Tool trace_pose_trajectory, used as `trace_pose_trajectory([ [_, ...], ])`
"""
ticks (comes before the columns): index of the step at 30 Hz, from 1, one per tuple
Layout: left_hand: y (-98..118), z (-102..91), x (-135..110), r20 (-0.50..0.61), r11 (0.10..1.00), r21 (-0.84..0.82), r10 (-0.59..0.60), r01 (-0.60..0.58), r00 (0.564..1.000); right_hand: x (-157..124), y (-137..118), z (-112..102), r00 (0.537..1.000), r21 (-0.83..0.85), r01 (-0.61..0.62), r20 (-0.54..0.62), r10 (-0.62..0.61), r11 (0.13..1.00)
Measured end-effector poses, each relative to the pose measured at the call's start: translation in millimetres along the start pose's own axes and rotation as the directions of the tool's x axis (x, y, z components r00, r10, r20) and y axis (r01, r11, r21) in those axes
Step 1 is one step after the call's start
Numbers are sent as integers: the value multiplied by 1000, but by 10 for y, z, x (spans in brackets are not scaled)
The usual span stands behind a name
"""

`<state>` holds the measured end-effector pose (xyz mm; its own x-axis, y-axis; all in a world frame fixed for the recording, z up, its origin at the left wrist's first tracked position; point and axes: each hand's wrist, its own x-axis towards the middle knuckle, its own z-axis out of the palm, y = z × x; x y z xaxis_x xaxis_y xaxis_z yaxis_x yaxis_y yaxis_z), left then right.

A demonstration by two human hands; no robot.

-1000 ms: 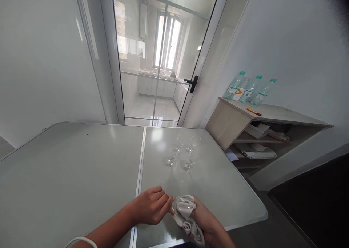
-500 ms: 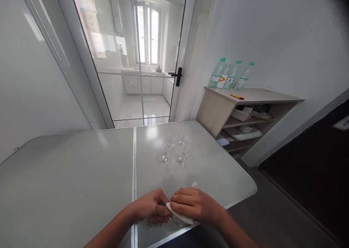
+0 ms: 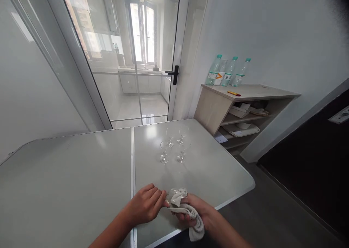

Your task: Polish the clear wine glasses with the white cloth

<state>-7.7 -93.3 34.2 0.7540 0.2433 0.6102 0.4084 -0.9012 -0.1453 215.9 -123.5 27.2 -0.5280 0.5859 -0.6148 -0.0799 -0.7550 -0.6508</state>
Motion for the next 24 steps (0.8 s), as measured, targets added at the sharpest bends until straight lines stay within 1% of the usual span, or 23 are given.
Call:
trace_pose_trajectory([
  [1,-6,-6,3,-5,1000,12,3,-3,1000,-4,20,14,999,-2,-42,-5,42,999],
  [2,-5,0,7,-10,1000,11,0,0,1000,-18,24,24,998,-51,-48,-38,46,998],
  [3,4,16,13,-16,1000,-1,-9,9,1000,-40,13,27,996,-138,-4,-85,-8,990],
  [4,20,41,19,-17,999,-26,-25,25,1000,-68,-13,20,984,-251,85,-133,-121,964],
  [5,41,71,26,-16,997,-60,-47,46,999,-97,-50,2,952,-390,179,-162,-259,903],
  [6,65,103,33,-11,992,-105,-77,75,997,-127,-94,-28,902,-536,258,-165,-399,804],
  [7,87,132,40,-2,980,-162,-117,115,993,-156,-142,-67,839,-675,308,-139,-526,670],
  [9,117,167,53,85,910,-328,-239,253,967,-212,-239,-161,719,-881,332,6,-695,336],
  [10,119,171,59,175,825,-436,-314,360,933,-242,-283,-207,669,-932,327,109,-735,159],
  [11,109,166,63,304,686,-546,-371,480,877,-274,-324,-248,623,-947,320,221,-750,-13],
  [12,87,156,65,458,493,-635,-379,594,804,-308,-363,-281,579,-935,310,331,-745,-174],
  [13,55,143,63,602,270,-679,-327,682,729,-342,-399,-307,540,-901,300,430,-723,-312],
  [14,16,131,57,704,57,-677,-239,733,669,-376,-434,-327,508,-860,292,511,-693,-419],
  [15,-26,124,45,759,-117,-650,-154,751,633,-404,-467,-342,476,-819,294,573,-668,-493],
  [16,-68,124,31,777,-237,-626,-108,743,620,-423,-498,-353,429,-787,311,616,-660,-532],
  [17,-106,133,14,774,-311,-624,-121,717,621,-430,-527,-360,359,-782,335,622,-696,-526],
  [18,-137,151,-2,757,-352,-648,-196,676,624,-423,-551,-359,266,-809,357,568,-779,-468],
  [19,-159,178,-16,726,-374,-687,-307,623,616,-401,-570,-346,152,-854,381,435,-887,-354],
  [20,-172,212,-26,686,-382,-728,-422,570,593,-366,-583,-318,42,-888,415,234,-971,-196],
  [21,-176,250,-32,646,-377,-761,-520,528,559,-319,-591,-270,-37,-890,455,10,-999,-25],
  [22,-170,289,-35,616,-364,-781,-587,508,525,-265,-593,-203,-77,-863,492,-177,-981,117],
  [23,-155,326,-35,601,-349,-787,-622,510,502,-207,-588,-119,-71,-833,516,-275,-959,200],
  [24,-134,358,-32,596,-329,-784,-635,526,492,-149,-576,-25,-42,-826,518,-286,-957,224],
])
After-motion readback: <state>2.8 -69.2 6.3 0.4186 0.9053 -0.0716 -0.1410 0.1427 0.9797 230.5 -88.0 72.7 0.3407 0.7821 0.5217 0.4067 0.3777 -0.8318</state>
